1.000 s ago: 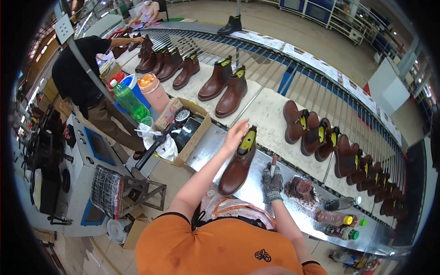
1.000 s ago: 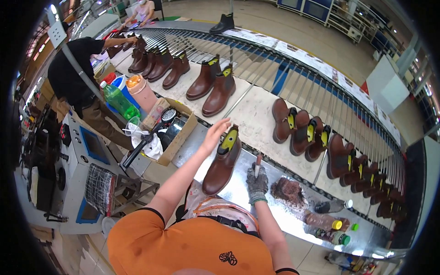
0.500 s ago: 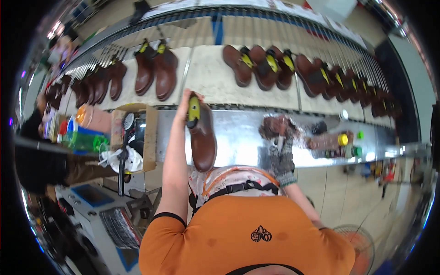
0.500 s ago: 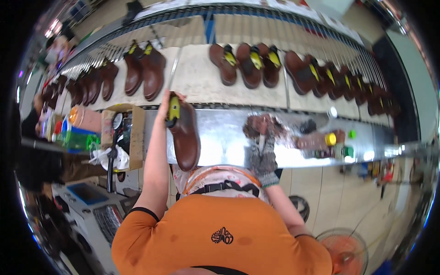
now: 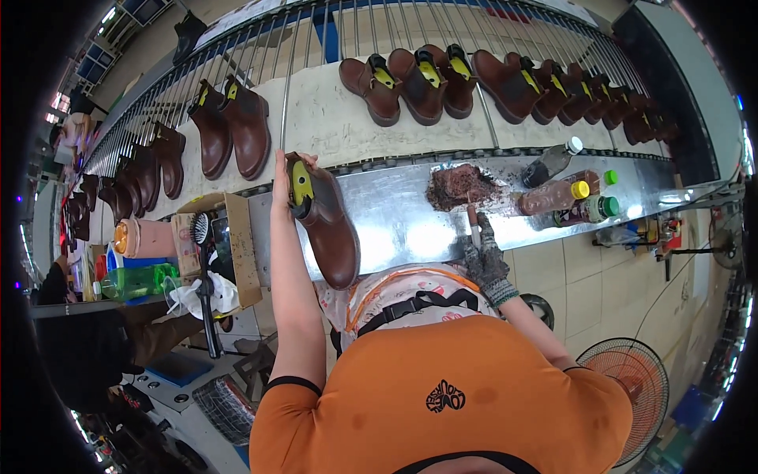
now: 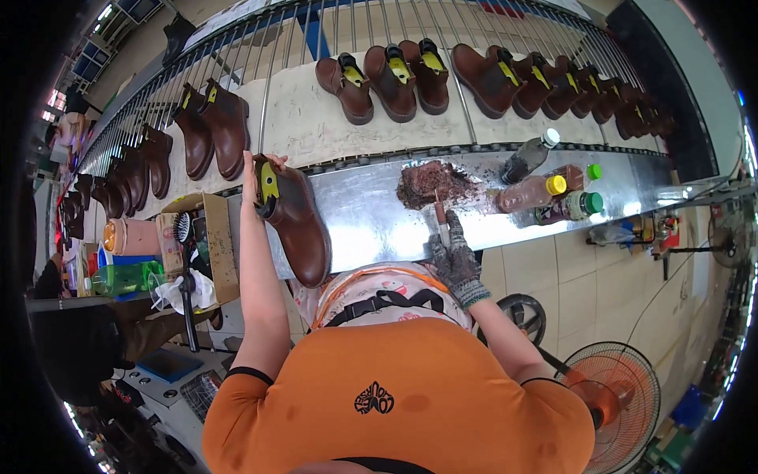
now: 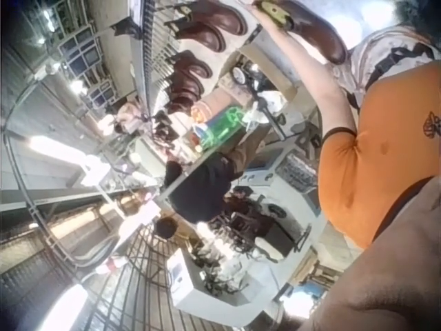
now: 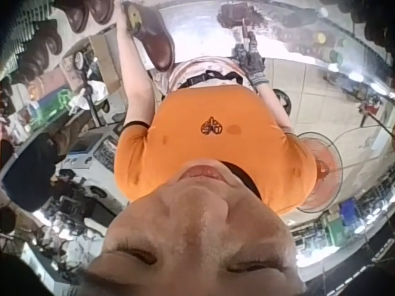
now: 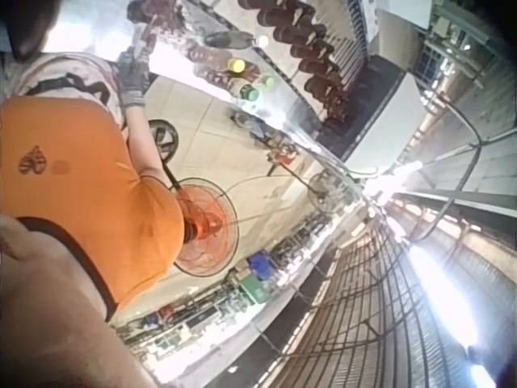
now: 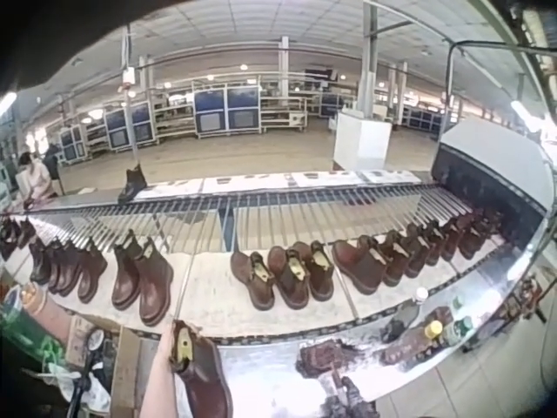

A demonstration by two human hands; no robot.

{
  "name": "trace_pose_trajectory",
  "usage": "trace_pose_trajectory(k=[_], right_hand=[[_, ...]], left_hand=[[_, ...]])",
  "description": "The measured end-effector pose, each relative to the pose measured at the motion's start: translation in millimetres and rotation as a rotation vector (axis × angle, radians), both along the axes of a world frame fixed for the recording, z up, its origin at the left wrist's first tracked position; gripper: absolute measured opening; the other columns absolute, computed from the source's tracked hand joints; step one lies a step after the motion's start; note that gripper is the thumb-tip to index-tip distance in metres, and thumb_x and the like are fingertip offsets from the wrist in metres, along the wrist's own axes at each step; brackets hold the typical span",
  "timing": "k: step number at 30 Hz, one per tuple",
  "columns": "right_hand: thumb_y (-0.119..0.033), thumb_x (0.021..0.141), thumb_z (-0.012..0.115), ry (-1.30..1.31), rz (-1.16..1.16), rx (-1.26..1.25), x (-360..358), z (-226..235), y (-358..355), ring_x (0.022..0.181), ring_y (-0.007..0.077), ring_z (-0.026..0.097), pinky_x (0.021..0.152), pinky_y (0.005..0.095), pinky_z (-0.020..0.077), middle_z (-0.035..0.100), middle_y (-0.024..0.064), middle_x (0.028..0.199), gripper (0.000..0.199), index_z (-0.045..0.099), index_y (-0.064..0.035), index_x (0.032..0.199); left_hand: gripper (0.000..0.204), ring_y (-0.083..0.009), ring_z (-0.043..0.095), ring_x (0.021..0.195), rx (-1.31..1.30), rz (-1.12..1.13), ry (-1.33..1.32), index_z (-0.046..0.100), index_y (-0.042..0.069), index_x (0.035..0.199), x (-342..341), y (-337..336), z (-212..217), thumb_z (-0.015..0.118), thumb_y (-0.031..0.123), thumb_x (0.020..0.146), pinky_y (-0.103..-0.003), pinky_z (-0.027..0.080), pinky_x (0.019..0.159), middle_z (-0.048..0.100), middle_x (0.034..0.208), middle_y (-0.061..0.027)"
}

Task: Polishing and finishing leather boots on a manufacturing line.

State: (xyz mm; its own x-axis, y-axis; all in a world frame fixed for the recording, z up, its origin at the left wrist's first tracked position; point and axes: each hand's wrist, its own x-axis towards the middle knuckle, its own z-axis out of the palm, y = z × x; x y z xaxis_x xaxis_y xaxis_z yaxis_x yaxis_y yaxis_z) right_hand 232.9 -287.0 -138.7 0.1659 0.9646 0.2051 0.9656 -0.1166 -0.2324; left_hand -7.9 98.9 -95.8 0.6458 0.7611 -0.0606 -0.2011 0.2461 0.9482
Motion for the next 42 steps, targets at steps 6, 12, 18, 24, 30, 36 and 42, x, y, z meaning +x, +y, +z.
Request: trace_pose_trajectory(k=[6,12,18,24,30,36,42], right_hand=[[-0.025,0.087,0.054,0.662,-0.357,-0.178,-15,13,1,0.121,0.0404,0.042,0.097,0.04,0.0405,0.032,0.0281,0.138,0.064,0.027,0.0023,0.138],[-0.024,0.088,0.05,0.733,-0.489,-0.111,-5,24,14,0.122,0.0374,0.043,0.1,0.0404,0.0362,0.039,0.0255,0.135,0.061,0.027,-0.0004,0.139],[-0.027,0.089,0.052,0.913,-0.478,-0.057,-13,19,15,0.095,0.0336,0.058,0.081,0.0398,0.0461,0.052,0.0253,0.118,0.06,0.032,0.0026,0.136],[-0.018,0.088,0.055,1.149,-0.478,0.063,-12,10,6,0.061,0.0137,0.05,0.055,0.0284,0.0444,0.054,0.0137,0.113,0.059,0.03,-0.0036,0.139],[-0.001,0.088,0.052,1.36,-0.246,0.33,0,-46,25,0.05,0.0062,0.041,0.043,0.0187,0.0328,0.05,0.0027,0.074,0.059,0.026,-0.0121,0.14],[-0.003,0.088,0.052,1.371,-0.208,0.363,-1,-23,56,0.052,0.0065,0.042,0.044,0.0189,0.0343,0.05,0.0041,0.081,0.058,0.027,-0.012,0.14],[-0.005,0.089,0.052,1.421,-0.242,0.34,-8,-4,63,0.054,0.0069,0.043,0.044,0.0191,0.0358,0.05,0.0055,0.088,0.057,0.028,-0.0118,0.14]], left_hand=[[0.073,-0.0213,0.053,0.077,-0.009,-0.028,0.006,0.057,-0.002,0.072,0,5,-2,0.026,0.062,0.091,-0.037,0.03,0.104,0.056,0.071,-0.0107],[0.067,-0.0213,0.053,0.085,-0.028,-0.066,-0.051,0.058,-0.001,0.076,3,12,-5,0.023,0.052,0.096,-0.035,0.032,0.101,0.057,0.073,-0.0101],[0.06,-0.0192,0.058,0.082,-0.046,0.072,0.026,0.06,0.004,0.079,-9,2,-5,0.03,0.054,0.095,-0.032,0.045,0.08,0.059,0.075,-0.0067],[0.056,-0.0152,0.057,0.066,-0.151,0.149,0.07,0.06,0.007,0.08,8,-13,4,0.035,0.056,0.093,-0.027,0.048,0.065,0.06,0.072,-0.0048],[0.063,-0.0158,0.059,0.071,-0.183,0.073,0.003,0.061,0.003,0.079,8,-10,-1,0.03,0.055,0.095,-0.027,0.047,0.07,0.061,0.075,-0.0061],[0.062,-0.0155,0.059,0.071,-0.238,0.041,-0.03,0.061,0.004,0.08,8,-7,-5,0.032,0.057,0.093,-0.027,0.047,0.069,0.061,0.075,-0.0058],[0.061,-0.0156,0.059,0.067,-0.19,0.032,-0.033,0.061,0.004,0.08,10,0,-8,0.031,0.055,0.094,-0.027,0.048,0.066,0.06,0.073,-0.0059]])
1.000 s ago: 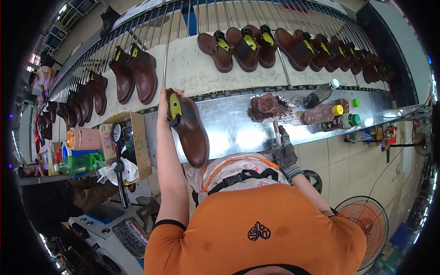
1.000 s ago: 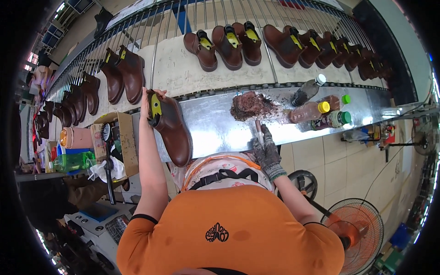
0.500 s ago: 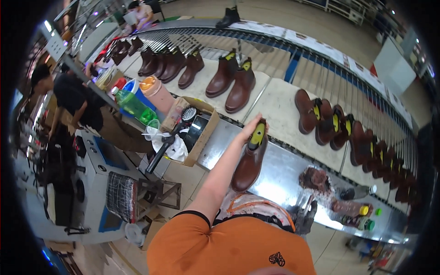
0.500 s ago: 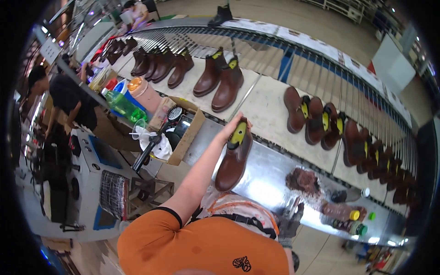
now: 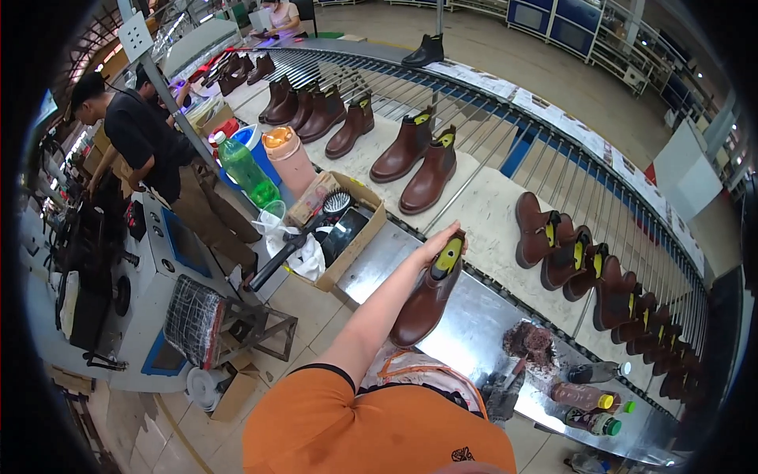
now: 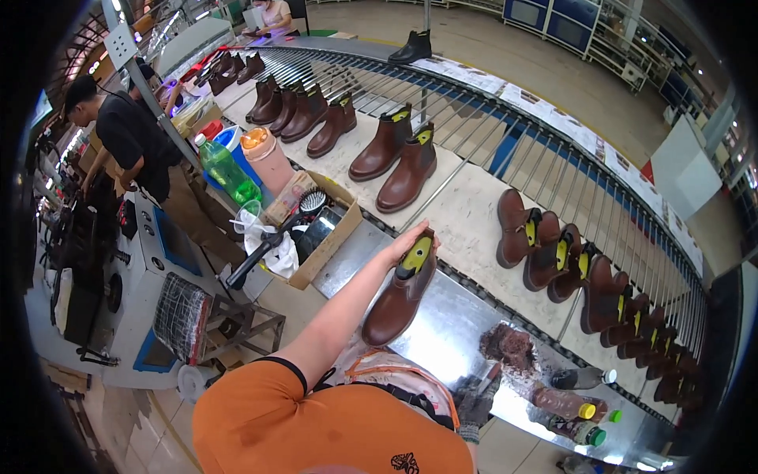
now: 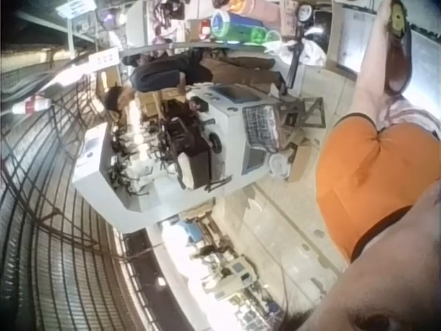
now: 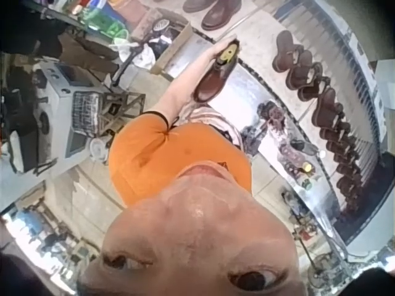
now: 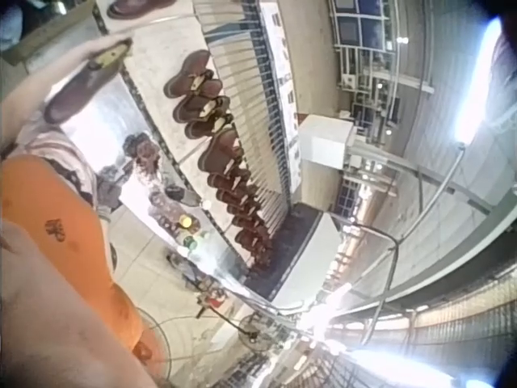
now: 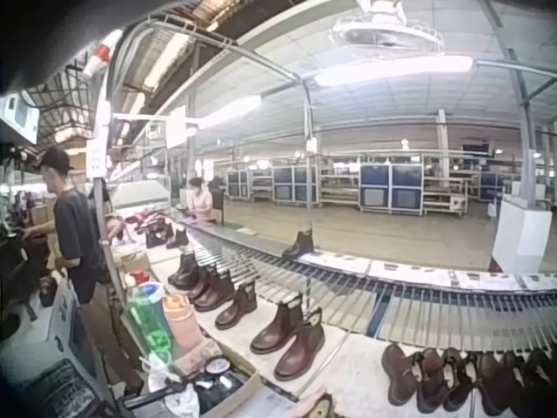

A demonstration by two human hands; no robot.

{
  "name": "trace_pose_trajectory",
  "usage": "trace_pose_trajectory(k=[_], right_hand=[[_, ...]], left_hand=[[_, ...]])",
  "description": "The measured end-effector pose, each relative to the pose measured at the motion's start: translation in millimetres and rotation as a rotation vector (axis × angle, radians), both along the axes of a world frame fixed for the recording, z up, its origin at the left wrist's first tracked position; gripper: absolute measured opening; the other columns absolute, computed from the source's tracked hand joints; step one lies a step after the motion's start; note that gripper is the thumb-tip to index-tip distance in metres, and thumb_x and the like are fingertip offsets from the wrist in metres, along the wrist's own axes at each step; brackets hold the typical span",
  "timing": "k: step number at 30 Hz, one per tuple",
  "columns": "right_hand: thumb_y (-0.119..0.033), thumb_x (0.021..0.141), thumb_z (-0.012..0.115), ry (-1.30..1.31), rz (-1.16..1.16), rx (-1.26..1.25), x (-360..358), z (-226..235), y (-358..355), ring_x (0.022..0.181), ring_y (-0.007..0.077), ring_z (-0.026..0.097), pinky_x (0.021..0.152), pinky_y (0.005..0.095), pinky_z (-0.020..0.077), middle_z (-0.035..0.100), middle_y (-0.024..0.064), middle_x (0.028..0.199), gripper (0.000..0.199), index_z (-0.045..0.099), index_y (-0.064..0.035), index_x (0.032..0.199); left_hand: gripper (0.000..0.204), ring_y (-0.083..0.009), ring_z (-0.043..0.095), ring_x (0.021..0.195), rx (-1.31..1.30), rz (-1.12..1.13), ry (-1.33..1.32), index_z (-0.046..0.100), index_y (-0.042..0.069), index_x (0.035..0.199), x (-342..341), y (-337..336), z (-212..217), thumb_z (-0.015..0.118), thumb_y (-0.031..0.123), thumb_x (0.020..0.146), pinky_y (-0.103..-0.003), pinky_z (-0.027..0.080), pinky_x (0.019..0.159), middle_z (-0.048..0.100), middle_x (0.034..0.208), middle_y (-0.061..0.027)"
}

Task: Polishing and finishing leather boots on a manufacturing line.

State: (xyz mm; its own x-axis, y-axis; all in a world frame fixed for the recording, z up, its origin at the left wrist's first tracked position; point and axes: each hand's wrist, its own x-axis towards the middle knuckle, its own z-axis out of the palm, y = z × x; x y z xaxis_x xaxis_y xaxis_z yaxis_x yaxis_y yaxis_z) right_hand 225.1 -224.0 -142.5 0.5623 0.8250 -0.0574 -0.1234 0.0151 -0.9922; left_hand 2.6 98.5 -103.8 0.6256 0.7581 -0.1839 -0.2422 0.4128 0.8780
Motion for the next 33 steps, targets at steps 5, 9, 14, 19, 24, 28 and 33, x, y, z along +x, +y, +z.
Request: trace_pose_trajectory(k=[5,9,14,19,24,28,33], right_hand=[[-0.007,0.089,0.051,0.037,-0.039,-0.005,-1,4,-13,0.056,0.0072,0.044,0.044,0.0193,0.0371,0.051,0.0066,0.094,0.056,0.028,-0.0117,0.14],[-0.008,0.089,0.051,0.057,-0.074,-0.027,2,20,-17,0.057,0.0074,0.044,0.044,0.0194,0.0381,0.051,0.0076,0.099,0.056,0.029,-0.0116,0.14],[-0.01,0.089,0.051,0.083,-0.112,-0.037,-3,40,-10,0.059,0.0077,0.045,0.044,0.0196,0.0393,0.051,0.0087,0.105,0.055,0.029,-0.0115,0.14],[-0.012,0.09,0.051,0.104,-0.148,-0.047,-11,57,-10,0.061,0.008,0.046,0.044,0.0198,0.0406,0.051,0.0099,0.111,0.054,0.03,-0.0114,0.14],[-0.013,0.09,0.05,0.136,-0.179,-0.054,-5,69,-11,0.062,0.0083,0.047,0.044,0.02,0.0418,0.051,0.011,0.116,0.054,0.031,-0.0112,0.14],[-0.016,0.093,0.047,-0.001,-0.272,0.085,9,103,8,0.055,0.0051,0.041,0.037,0.0167,0.0358,0.055,0.0074,0.104,0.05,0.031,-0.0149,0.14],[-0.031,0.096,0.046,-0.341,-0.644,0.309,117,147,9,0.047,0.0063,0.043,0.036,0.0201,0.0375,0.049,0.0011,0.077,0.045,0.036,-0.0151,0.136]], left_hand=[[0.061,-0.015,0.059,0.068,-0.019,0.031,-0.002,0.061,0.003,0.082,2,-4,0,0.03,0.055,0.095,-0.027,0.047,0.065,0.06,0.073,-0.0052],[0.062,-0.0147,0.059,0.068,-0.033,0.015,-0.002,0.061,0.004,0.082,-2,-4,-1,0.029,0.055,0.095,-0.026,0.047,0.066,0.06,0.073,-0.0049],[0.062,-0.0144,0.058,0.068,-0.051,0.011,-0.017,0.061,0.003,0.082,-1,-5,-2,0.03,0.055,0.095,-0.027,0.048,0.066,0.06,0.073,-0.0052],[0.062,-0.0145,0.058,0.068,-0.04,0.033,-0.002,0.061,0.004,0.082,-1,-6,-2,0.031,0.056,0.094,-0.027,0.047,0.065,0.059,0.073,-0.0055],[0.058,-0.0124,0.058,0.069,-0.044,-0.012,-0.029,0.061,0.007,0.08,-5,-3,-3,0.037,0.059,0.091,-0.025,0.046,0.064,0.06,0.074,-0.004],[0.059,-0.0119,0.058,0.068,-0.01,0.035,0.0,0.061,0.007,0.08,3,-3,-3,0.037,0.06,0.091,-0.024,0.046,0.062,0.06,0.073,-0.0036],[0.057,-0.0145,0.057,0.072,-0.022,0.039,-0.035,0.061,0.005,0.081,-1,-7,-1,0.034,0.053,0.094,-0.027,0.046,0.069,0.059,0.075,-0.005]])
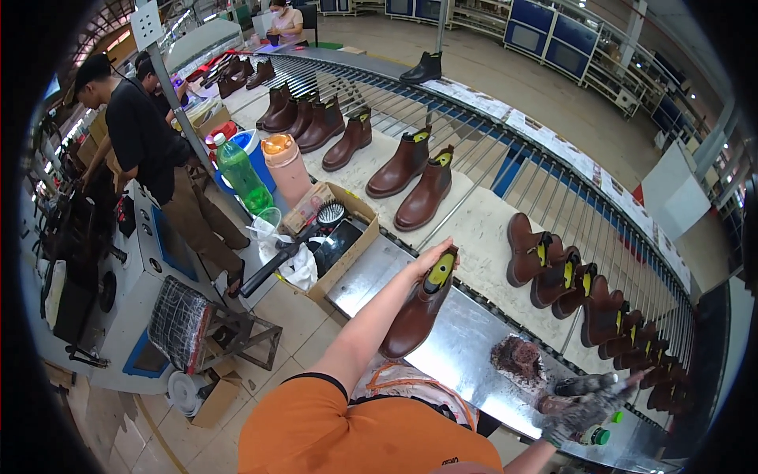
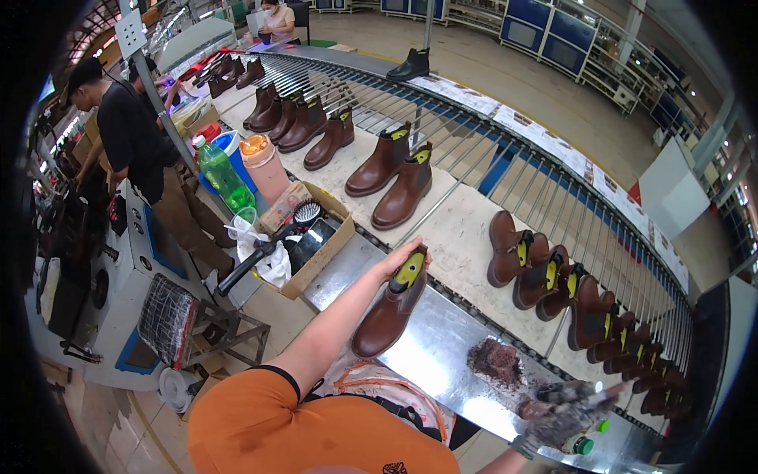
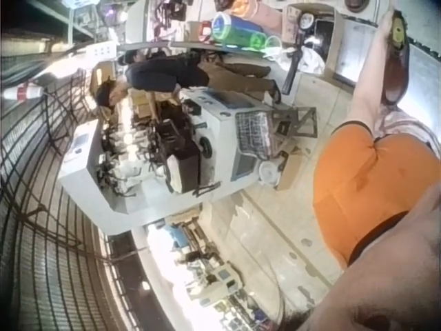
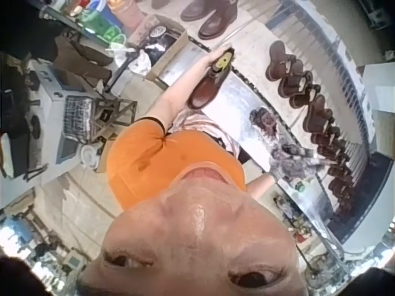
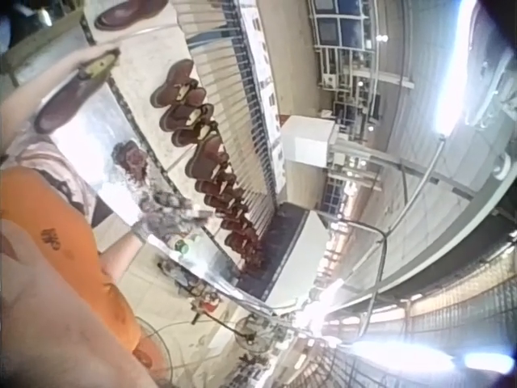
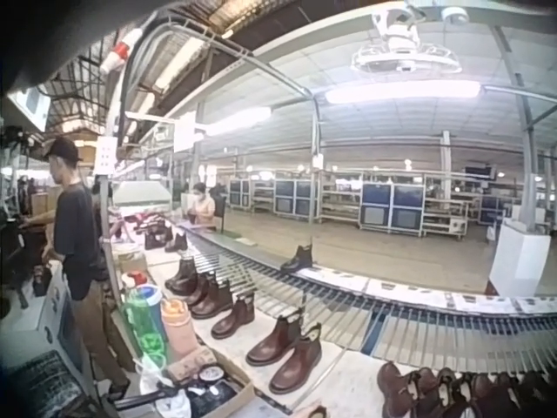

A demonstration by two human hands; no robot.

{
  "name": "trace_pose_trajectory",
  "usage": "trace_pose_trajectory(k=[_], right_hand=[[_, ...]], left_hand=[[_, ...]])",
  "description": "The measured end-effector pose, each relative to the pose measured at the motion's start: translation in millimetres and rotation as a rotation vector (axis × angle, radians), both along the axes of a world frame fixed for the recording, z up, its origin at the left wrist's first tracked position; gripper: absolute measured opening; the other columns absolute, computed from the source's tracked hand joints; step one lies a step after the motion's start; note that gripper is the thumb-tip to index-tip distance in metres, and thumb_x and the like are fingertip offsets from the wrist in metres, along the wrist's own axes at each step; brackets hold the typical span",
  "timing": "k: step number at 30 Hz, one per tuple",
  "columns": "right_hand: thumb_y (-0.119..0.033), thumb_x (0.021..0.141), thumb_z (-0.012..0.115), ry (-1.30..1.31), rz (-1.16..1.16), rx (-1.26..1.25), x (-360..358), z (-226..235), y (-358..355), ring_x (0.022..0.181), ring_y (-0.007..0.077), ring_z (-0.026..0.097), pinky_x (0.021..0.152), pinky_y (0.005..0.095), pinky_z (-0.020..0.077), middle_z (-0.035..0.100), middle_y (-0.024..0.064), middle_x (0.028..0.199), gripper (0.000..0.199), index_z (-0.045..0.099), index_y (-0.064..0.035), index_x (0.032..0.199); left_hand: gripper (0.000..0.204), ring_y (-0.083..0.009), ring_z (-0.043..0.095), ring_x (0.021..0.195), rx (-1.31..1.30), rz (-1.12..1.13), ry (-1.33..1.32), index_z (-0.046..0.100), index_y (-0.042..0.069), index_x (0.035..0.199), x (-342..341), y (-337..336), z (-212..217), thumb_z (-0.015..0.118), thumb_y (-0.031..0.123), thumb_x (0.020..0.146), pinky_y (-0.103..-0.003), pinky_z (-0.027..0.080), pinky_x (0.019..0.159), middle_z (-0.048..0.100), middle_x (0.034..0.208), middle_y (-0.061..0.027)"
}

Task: Polishing and finishing leather boots on a manufacturing line.

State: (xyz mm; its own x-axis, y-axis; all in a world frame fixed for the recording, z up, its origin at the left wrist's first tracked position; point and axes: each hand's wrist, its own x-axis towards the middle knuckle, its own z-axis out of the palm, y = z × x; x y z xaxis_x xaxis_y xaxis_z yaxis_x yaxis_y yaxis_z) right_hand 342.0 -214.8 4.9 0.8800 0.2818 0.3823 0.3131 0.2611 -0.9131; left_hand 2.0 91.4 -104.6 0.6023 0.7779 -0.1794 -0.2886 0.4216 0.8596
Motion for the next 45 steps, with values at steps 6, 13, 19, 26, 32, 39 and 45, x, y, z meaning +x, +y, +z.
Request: trace_pose_trajectory(k=[6,13,19,26,32,39,45], right_hand=[[-0.028,0.095,0.047,0.267,0.233,0.001,-83,60,16,0.05,0.0083,0.048,0.038,0.0212,0.0422,0.054,0.0034,0.087,0.051,0.027,-0.0179,0.14],[-0.022,0.095,0.045,0.455,0.51,-0.296,-142,-37,-1,0.046,0.0088,0.048,0.037,0.0221,0.0395,0.053,0.0035,0.084,0.037,0.035,-0.0147,0.13],[-0.018,0.093,0.049,0.665,0.533,-0.362,-152,-46,-31,0.048,0.0106,0.049,0.039,0.0233,0.04,0.054,0.0035,0.086,0.031,0.039,-0.013,0.122],[-0.01,0.088,0.056,0.406,0.681,-0.511,-126,-89,-43,0.06,0.0094,0.051,0.056,0.0241,0.0447,0.054,0.0022,0.077,0.015,0.053,-0.0028,0.101],[-0.004,0.086,0.054,0.289,0.637,-0.54,-127,-72,-41,0.062,0.0118,0.055,0.058,0.0251,0.0466,0.059,0.0056,0.079,0.022,0.055,0.0008,0.108],[-0.009,0.086,0.057,0.371,0.877,-0.617,-105,-17,-24,0.059,0.0071,0.056,0.057,0.022,0.0461,0.062,0.0036,0.077,0.02,0.059,-0.0015,0.105],[-0.022,0.078,0.067,-0.59,0.908,-0.578,-101,57,21,0.079,0.0208,0.063,0.073,0.0328,0.0491,0.066,0.0055,0.087,0.024,0.067,-0.0084,0.098]], left_hand=[[0.06,-0.0139,0.06,0.072,-0.002,-0.006,0.065,0.063,0.006,0.084,0,2,3,0.033,0.057,0.093,-0.026,0.047,0.07,0.063,0.079,-0.0045],[0.077,-0.0156,0.059,0.081,0.242,-0.11,0.323,0.063,0.002,0.086,-8,8,16,0.021,0.066,0.09,-0.026,0.046,0.074,0.063,0.082,-0.0078],[0.073,-0.02,0.058,0.077,0.051,-0.024,0.303,0.059,0.002,0.058,2,-2,22,0.028,0.059,0.093,-0.03,0.044,0.078,0.06,0.065,-0.0091],[0.051,-0.0209,0.055,0.087,0.532,-0.069,-0.08,0.059,0.001,0.054,-16,-49,112,0.042,0.033,0.09,-0.028,0.04,0.079,0.058,0.06,-0.0089],[0.044,-0.0222,0.054,0.083,0.718,-0.204,-0.252,0.062,0.004,0.053,-15,-62,131,0.053,0.036,0.081,-0.037,0.029,0.098,0.06,0.059,-0.0076],[0.041,-0.0211,0.055,0.08,0.75,-0.323,-0.299,0.064,0.006,0.052,-6,-77,132,0.059,0.041,0.073,-0.039,0.024,0.102,0.06,0.057,-0.0059],[0.042,-0.021,0.056,0.078,0.77,-0.422,-0.309,0.063,0.007,0.051,5,-81,134,0.061,0.042,0.073,-0.039,0.025,0.102,0.06,0.056,-0.0049]])
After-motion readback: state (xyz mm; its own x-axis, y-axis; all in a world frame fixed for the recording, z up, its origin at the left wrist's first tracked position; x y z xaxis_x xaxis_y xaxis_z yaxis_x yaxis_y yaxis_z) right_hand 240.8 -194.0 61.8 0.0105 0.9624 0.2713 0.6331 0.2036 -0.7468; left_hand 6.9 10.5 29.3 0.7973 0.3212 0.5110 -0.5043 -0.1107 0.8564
